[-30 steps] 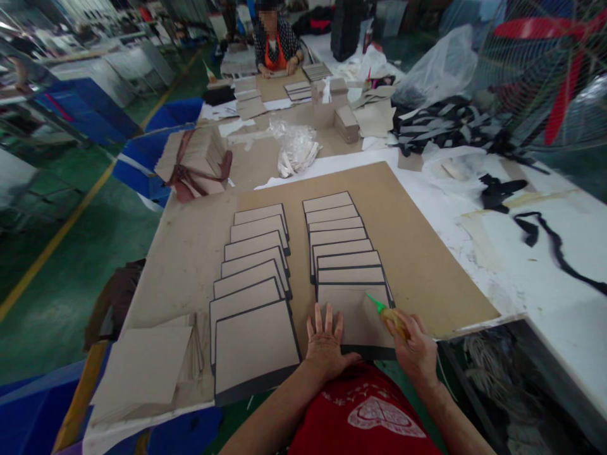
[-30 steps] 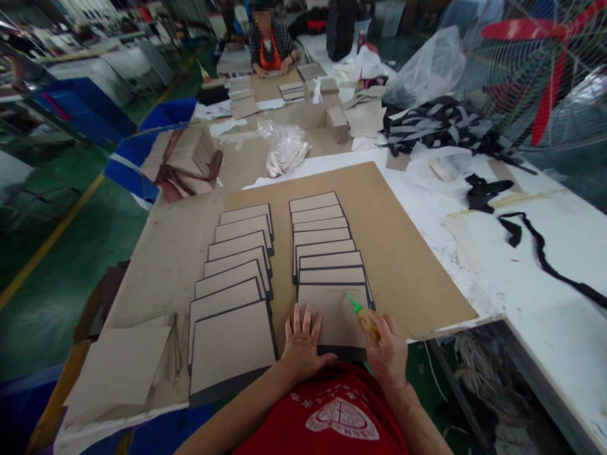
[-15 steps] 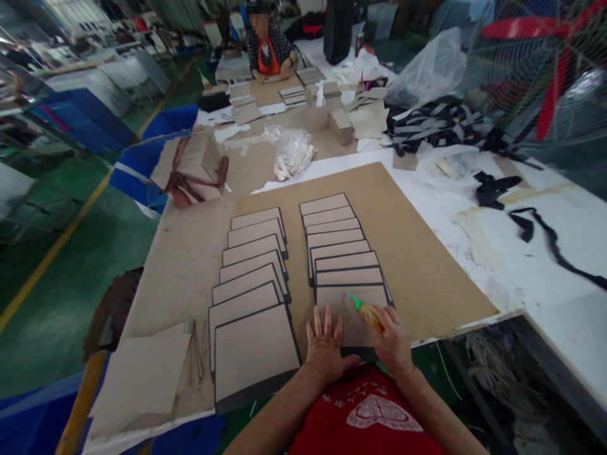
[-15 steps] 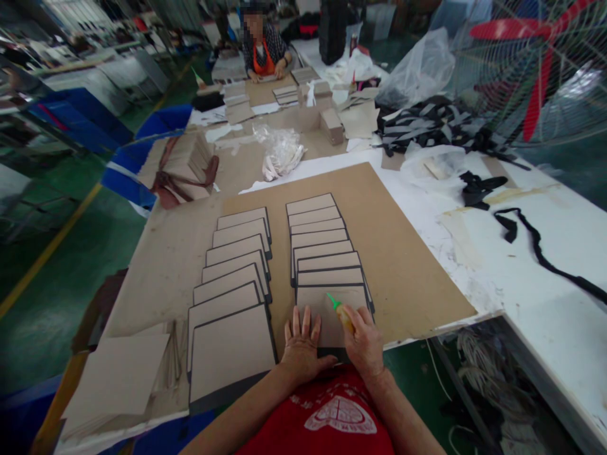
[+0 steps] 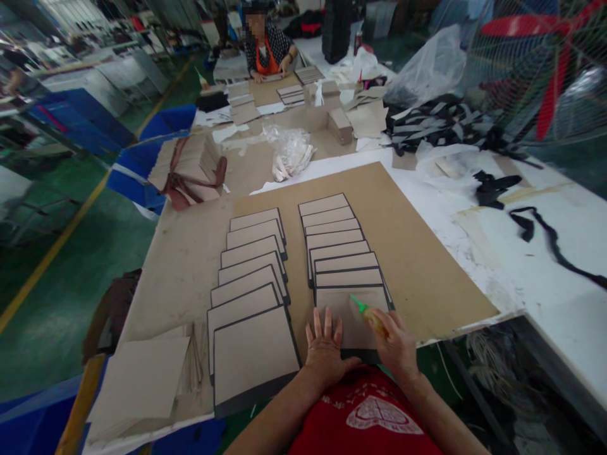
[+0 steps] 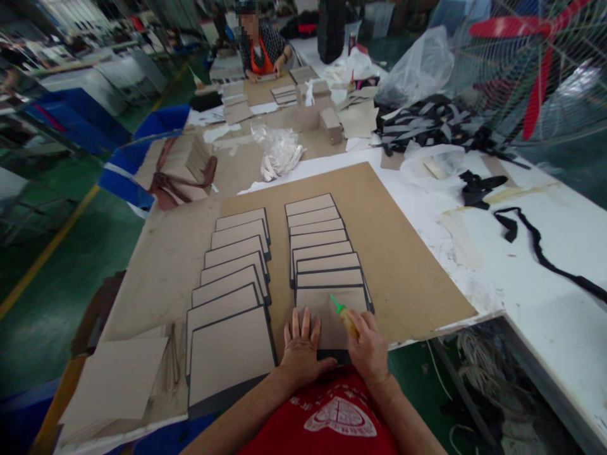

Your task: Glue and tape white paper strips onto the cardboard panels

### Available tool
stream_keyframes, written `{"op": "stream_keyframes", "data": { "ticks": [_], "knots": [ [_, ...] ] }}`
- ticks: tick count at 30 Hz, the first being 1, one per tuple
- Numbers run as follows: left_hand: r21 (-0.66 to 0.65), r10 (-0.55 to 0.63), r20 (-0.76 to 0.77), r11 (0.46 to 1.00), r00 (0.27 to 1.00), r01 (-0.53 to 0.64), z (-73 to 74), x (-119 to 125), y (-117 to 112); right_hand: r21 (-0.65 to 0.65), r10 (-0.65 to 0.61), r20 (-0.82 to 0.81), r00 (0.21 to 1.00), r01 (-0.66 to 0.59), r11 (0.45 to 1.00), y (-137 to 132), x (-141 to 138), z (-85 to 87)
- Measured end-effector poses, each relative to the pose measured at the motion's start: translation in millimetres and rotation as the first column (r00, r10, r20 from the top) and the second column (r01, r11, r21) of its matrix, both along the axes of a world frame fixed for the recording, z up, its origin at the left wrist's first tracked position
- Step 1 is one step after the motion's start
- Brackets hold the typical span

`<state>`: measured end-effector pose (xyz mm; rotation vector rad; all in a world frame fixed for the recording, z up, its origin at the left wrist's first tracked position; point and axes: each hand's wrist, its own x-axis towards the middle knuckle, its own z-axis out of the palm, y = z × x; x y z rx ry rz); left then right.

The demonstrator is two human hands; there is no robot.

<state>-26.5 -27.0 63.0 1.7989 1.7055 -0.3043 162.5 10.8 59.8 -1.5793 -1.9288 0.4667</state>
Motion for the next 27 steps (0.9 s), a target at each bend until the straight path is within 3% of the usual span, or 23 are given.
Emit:
{"op": "stream_keyframes", "data": {
  "ticks": [2,5,9,12,15,21,27],
  "knots": [
    [-0.019,-0.006,-0.001,1.000,1.000,0.006,1.2,-0.9,0.6,-0.047,0.052,-0.109,0.993,-0.057,0.997,1.7,-18.1,2.0],
    [-0.007,0.009,0.042,1.000,0.999,-0.009,1.6,-2.4,0.6,-0.079,-0.047,-0.289,0.956,0.025,0.997,9.6,-21.5,1.4],
    [0.006,0.019,0.076,1.000,0.997,-0.019,1.1,-3.6,0.0,-0.065,-0.253,-0.307,0.917,0.245,0.967,29.7,13.0,-5.9],
    [0.019,0.011,0.083,1.000,0.996,-0.013,0.8,-4.1,-0.2,0.031,-0.288,-0.222,0.932,0.301,0.953,45.4,36.7,-10.9],
    [0.017,0.009,0.078,1.000,0.997,-0.010,0.4,-4.3,-0.1,0.109,-0.262,-0.130,0.956,0.276,0.955,55.0,43.0,-13.4],
    [0.015,0.014,0.072,1.000,0.997,-0.015,-0.9,-3.4,0.0,0.113,-0.214,-0.022,0.977,0.215,0.970,56.0,34.5,-14.8],
    [0.016,0.011,0.072,1.000,0.997,-0.013,-1.5,-3.3,0.4,0.099,-0.071,-0.010,0.997,0.072,0.992,48.3,4.8,-15.6]
  ]
}}
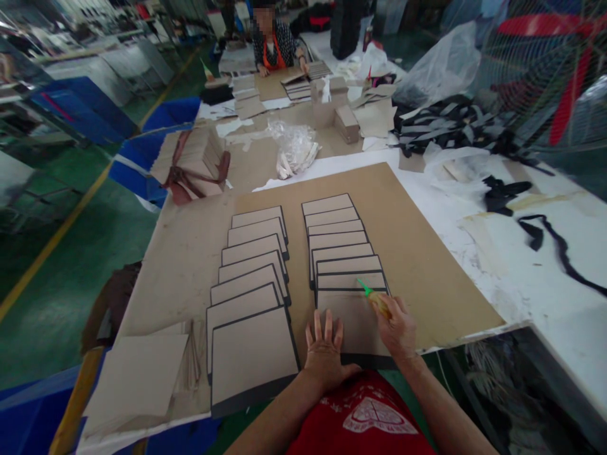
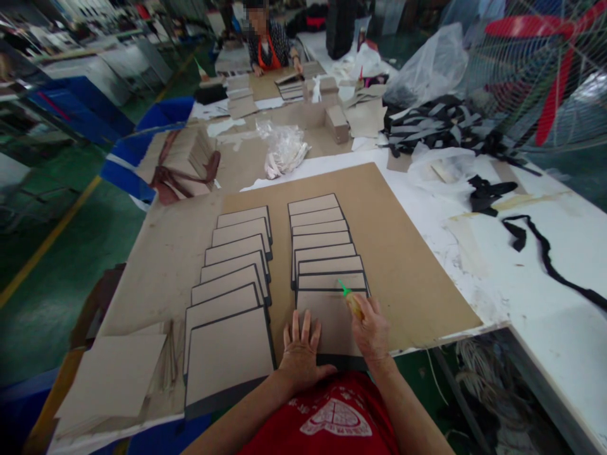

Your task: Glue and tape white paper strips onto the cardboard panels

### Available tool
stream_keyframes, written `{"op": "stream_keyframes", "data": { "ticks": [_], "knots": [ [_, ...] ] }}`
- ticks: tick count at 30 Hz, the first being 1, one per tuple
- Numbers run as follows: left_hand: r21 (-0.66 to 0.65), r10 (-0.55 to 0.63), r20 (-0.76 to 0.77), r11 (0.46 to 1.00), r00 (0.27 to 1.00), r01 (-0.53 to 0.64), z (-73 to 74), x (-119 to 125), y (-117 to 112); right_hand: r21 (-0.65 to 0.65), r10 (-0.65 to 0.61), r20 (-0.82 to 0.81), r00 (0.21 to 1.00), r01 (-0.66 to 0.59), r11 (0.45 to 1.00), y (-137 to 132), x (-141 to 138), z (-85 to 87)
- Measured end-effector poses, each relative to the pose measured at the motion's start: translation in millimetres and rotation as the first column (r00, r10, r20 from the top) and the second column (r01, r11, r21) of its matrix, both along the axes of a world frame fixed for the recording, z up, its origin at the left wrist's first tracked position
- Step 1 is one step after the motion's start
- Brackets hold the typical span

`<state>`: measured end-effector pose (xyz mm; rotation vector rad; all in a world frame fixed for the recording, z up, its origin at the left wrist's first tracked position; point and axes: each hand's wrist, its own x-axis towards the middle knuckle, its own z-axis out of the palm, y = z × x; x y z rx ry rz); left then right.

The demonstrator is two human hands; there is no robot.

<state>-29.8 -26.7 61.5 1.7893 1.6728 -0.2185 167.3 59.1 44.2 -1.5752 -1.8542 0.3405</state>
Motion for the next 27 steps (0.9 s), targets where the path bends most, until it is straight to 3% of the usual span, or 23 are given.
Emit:
{"op": "stream_keyframes", "data": {
  "ticks": [6,9,12,17,20,23,27],
  "knots": [
    [-0.024,0.006,0.030,1.000,1.000,-0.006,2.9,-1.1,0.6,-0.048,0.180,-0.070,0.981,-0.183,0.982,-4.7,-47.7,2.6],
    [-0.028,0.005,0.051,1.000,0.999,-0.004,4.7,-1.3,0.4,-0.042,0.202,-0.078,0.976,-0.205,0.978,-3.5,-56.8,4.4],
    [-0.017,0.016,0.058,1.000,0.998,-0.015,3.7,-1.4,-0.4,-0.025,0.140,-0.029,0.990,-0.140,0.990,-2.3,-41.2,5.7],
    [0.001,0.017,0.060,1.000,0.998,-0.017,0.5,-1.8,-1.5,0.031,-0.057,0.095,0.994,0.054,0.998,-3.2,17.5,5.2],
    [-0.003,0.015,0.060,1.000,0.998,-0.014,0.7,-1.7,-1.4,0.045,-0.096,0.142,0.985,0.091,0.995,-4.2,34.5,3.5],
    [0.000,0.017,0.047,1.000,0.999,-0.017,1.6,-1.5,-0.9,0.029,-0.022,0.135,0.991,0.018,0.999,-4.3,20.1,2.0],
    [-0.023,0.010,0.047,1.000,0.999,-0.009,2.4,-1.7,0.2,0.008,0.132,0.089,0.987,-0.134,0.991,-3.2,-28.4,4.4]
  ]
}}
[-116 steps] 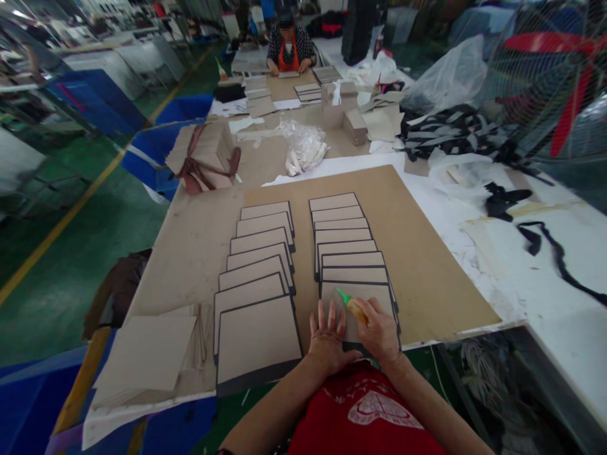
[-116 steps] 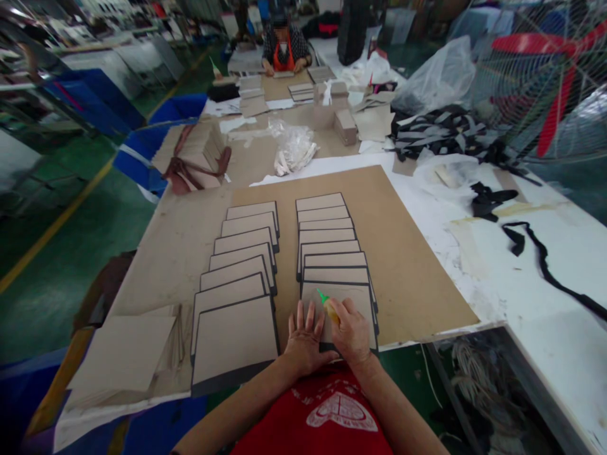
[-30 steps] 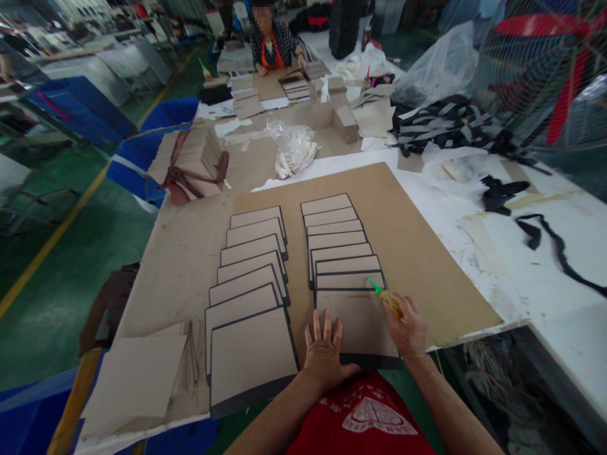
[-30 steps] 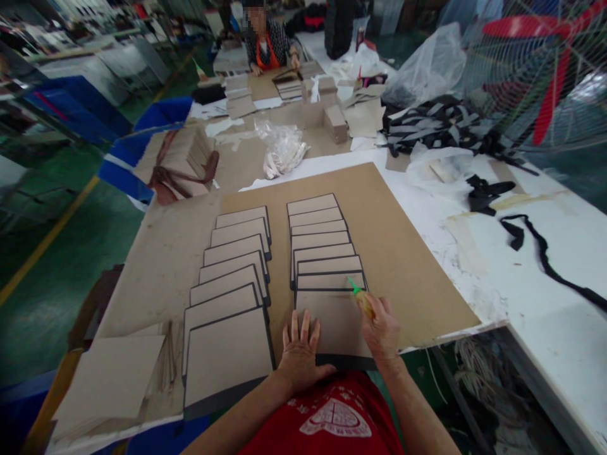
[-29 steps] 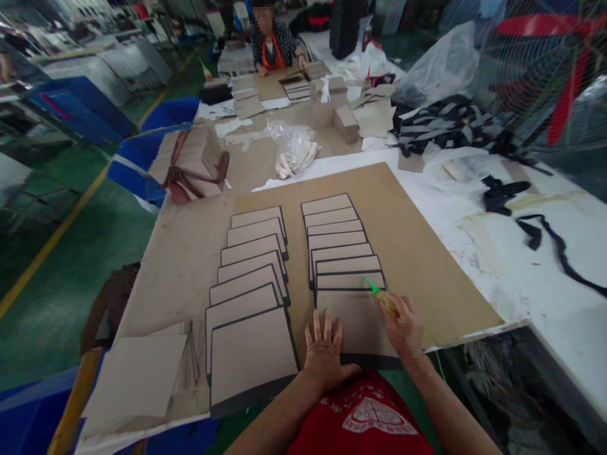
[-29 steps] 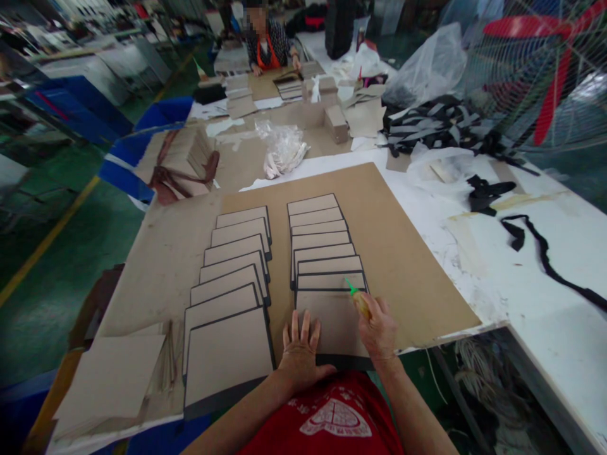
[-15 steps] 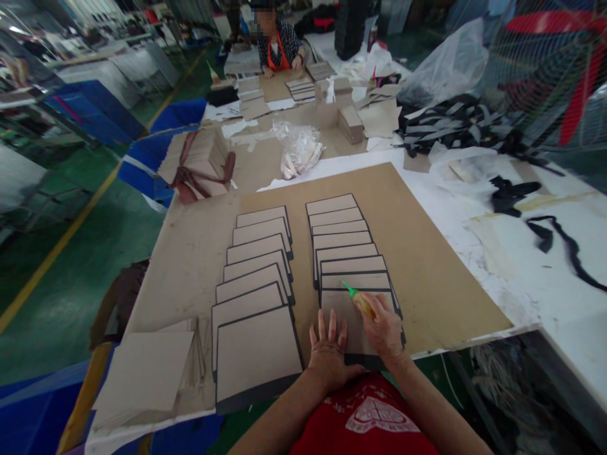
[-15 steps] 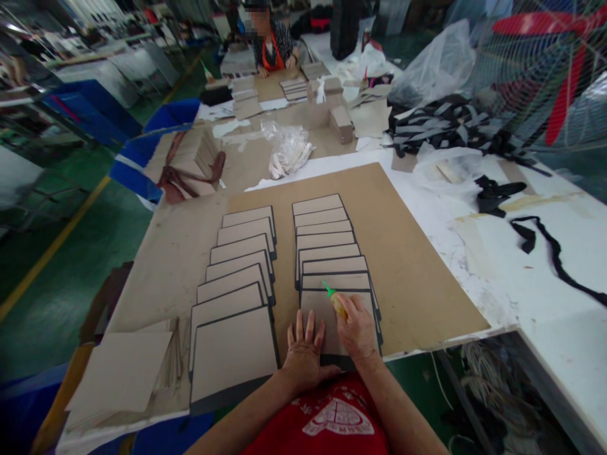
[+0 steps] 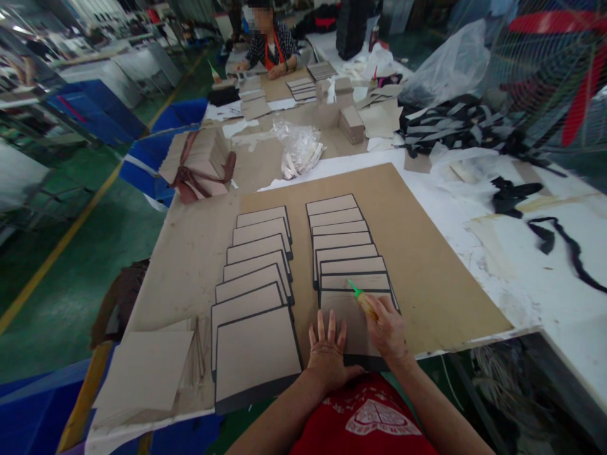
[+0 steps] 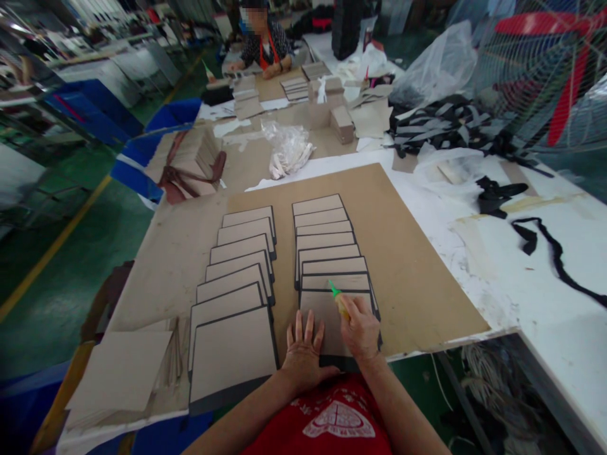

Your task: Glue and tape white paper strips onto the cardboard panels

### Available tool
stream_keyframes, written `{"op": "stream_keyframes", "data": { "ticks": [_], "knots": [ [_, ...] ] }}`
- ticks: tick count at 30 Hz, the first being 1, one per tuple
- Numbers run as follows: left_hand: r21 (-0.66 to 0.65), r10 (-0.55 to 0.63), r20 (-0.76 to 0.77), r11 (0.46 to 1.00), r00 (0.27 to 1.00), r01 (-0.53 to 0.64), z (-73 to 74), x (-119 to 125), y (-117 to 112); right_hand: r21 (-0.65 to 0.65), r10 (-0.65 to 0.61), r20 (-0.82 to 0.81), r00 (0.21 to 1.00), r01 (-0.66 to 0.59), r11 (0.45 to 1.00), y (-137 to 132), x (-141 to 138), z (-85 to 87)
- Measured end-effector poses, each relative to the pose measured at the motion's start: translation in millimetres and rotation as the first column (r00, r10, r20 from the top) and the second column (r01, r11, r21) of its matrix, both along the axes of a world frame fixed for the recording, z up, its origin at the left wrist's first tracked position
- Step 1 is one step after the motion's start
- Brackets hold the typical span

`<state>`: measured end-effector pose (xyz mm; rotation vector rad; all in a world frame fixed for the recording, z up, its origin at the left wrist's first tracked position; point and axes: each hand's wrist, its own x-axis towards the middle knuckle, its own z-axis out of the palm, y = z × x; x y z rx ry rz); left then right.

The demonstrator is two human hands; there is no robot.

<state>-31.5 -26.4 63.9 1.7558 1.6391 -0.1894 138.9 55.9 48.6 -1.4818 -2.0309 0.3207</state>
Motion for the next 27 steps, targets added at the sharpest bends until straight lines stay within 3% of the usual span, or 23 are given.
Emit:
{"op": "stream_keyframes", "data": {
  "ticks": [5,8,15,22,24,27],
  "knots": [
    [-0.016,0.005,0.029,1.000,1.000,-0.005,2.2,-0.3,0.2,-0.036,0.141,-0.059,0.988,-0.144,0.989,4.2,-41.4,7.8],
    [-0.022,0.014,0.045,1.000,0.999,-0.013,5.3,-0.4,0.6,-0.051,0.153,-0.072,0.986,-0.156,0.986,6.9,-35.6,9.2],
    [-0.036,0.027,0.045,0.999,0.999,-0.025,8.2,-0.7,1.7,-0.031,-0.056,-0.005,0.998,0.056,0.998,9.0,11.4,6.6],
    [-0.040,0.021,0.051,0.999,0.998,-0.019,8.1,-0.6,1.5,-0.105,0.131,-0.113,0.985,-0.143,0.984,2.0,-31.0,9.9],
    [-0.045,0.012,0.033,0.999,0.999,-0.011,7.2,-0.4,1.4,-0.106,0.082,-0.190,0.978,-0.103,0.989,6.2,-31.2,9.4],
    [-0.035,0.011,0.009,0.999,1.000,-0.010,5.0,-0.5,0.7,-0.047,-0.078,-0.261,0.962,0.068,0.997,21.6,-5.3,6.9]
  ]
}}
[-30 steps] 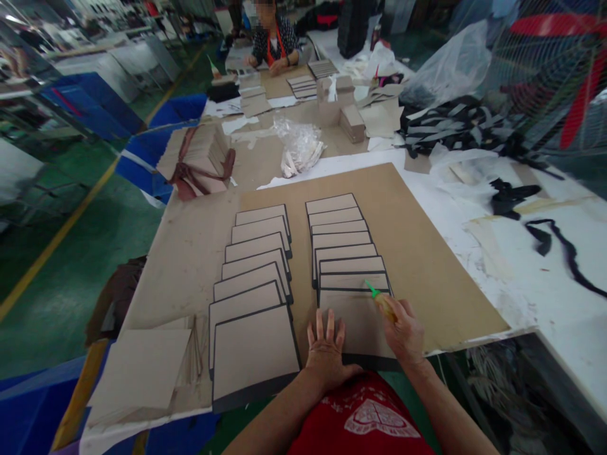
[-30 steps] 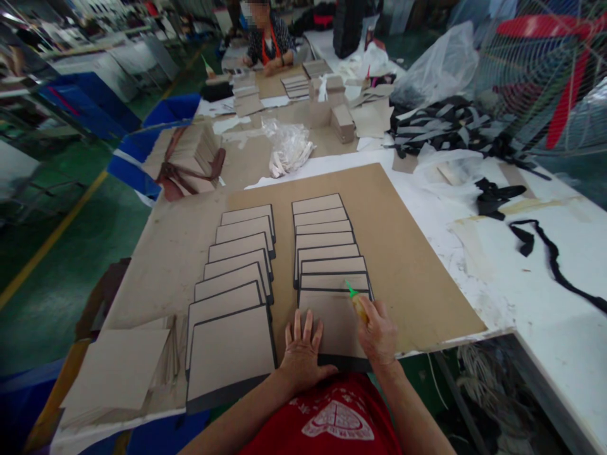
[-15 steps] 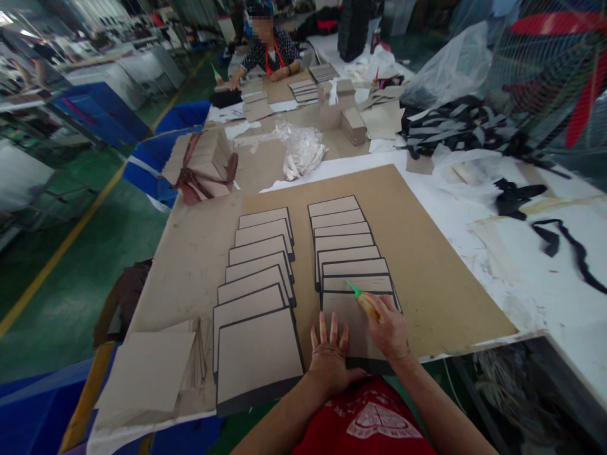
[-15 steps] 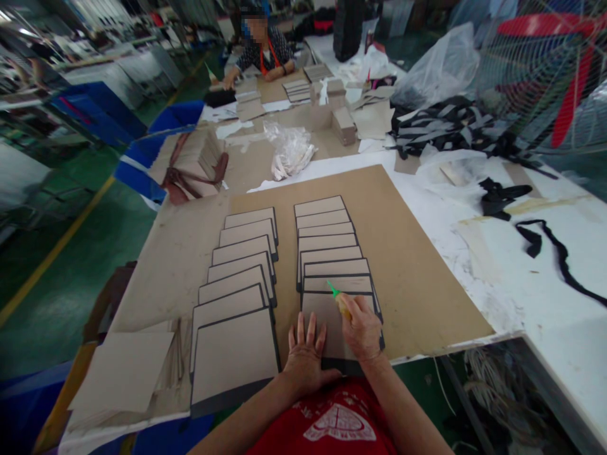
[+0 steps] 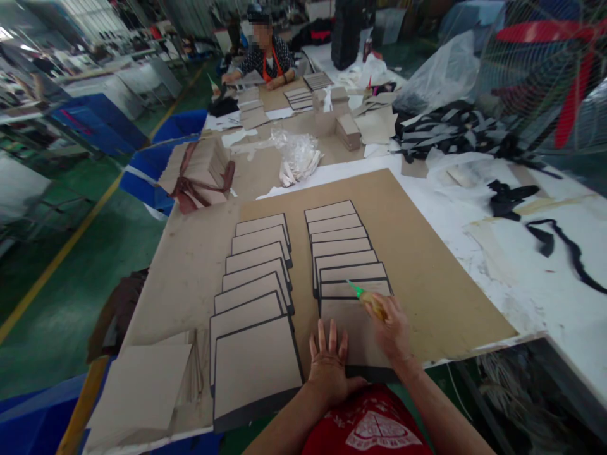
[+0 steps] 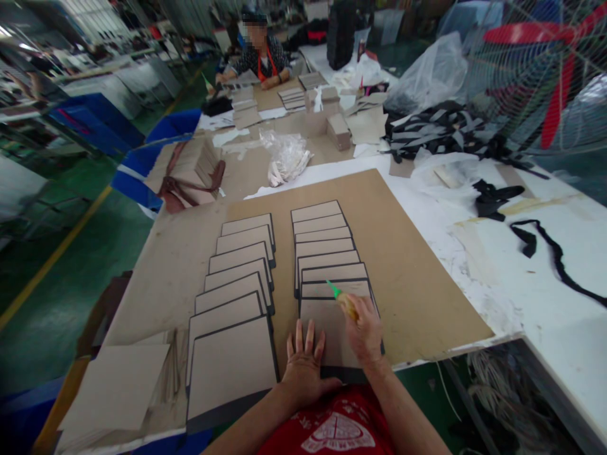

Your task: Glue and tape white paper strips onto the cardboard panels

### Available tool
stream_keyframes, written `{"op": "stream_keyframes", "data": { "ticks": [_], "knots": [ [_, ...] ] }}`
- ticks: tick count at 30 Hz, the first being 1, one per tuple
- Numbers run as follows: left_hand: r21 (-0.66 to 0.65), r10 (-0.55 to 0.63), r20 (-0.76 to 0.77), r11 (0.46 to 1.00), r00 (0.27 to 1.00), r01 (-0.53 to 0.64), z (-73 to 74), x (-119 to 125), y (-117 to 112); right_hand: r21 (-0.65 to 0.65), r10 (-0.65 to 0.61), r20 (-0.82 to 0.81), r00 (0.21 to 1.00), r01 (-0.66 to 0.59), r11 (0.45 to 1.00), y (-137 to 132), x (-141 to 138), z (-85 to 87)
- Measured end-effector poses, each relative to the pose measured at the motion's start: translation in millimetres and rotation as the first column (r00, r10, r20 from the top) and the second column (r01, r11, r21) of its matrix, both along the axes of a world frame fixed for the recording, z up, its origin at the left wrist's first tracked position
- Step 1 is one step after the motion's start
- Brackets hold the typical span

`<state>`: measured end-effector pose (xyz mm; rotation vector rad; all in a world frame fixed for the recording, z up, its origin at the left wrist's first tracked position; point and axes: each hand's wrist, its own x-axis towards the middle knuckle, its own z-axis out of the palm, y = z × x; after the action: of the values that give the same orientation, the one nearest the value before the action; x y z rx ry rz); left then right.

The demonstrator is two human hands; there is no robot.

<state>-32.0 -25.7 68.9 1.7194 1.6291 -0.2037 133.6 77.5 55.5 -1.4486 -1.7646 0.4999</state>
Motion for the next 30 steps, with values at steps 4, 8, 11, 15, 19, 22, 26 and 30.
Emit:
{"op": "stream_keyframes", "data": {
  "ticks": [4,8,11,15,19,22,26,30],
  "knots": [
    [0.008,0.004,-0.002,1.000,1.000,-0.004,-1.8,-0.6,-0.6,0.086,-0.169,0.082,0.982,0.162,0.983,25.4,45.0,-4.0],
    [-0.001,0.008,0.019,1.000,1.000,-0.008,-1.2,-0.5,0.3,0.122,-0.194,0.173,0.966,0.174,0.977,38.0,59.9,-9.1],
    [-0.010,0.013,0.017,1.000,1.000,-0.013,-0.7,0.0,1.3,0.125,-0.174,0.211,0.962,0.150,0.981,39.2,59.0,-11.6],
    [-0.004,0.010,0.001,1.000,1.000,-0.010,-1.2,0.1,1.4,0.112,-0.158,0.252,0.955,0.133,0.985,40.3,58.5,-11.5],
    [-0.003,-0.005,0.001,1.000,1.000,0.005,-0.2,-0.7,0.4,0.105,-0.152,0.234,0.960,0.131,0.986,44.1,56.3,-11.6],
    [-0.006,-0.010,0.000,1.000,1.000,0.010,1.1,-1.7,0.2,0.073,-0.135,0.220,0.966,0.122,0.990,45.5,50.0,-11.2],
    [0.001,0.002,0.033,1.000,0.999,-0.002,-0.3,-2.7,0.2,0.032,-0.094,0.218,0.971,0.090,0.995,42.9,36.2,-8.1],
    [0.009,0.008,0.042,1.000,0.999,-0.008,-1.5,-3.0,0.0,0.014,-0.039,0.193,0.980,0.037,0.999,38.6,18.2,-5.5]
  ]
}}
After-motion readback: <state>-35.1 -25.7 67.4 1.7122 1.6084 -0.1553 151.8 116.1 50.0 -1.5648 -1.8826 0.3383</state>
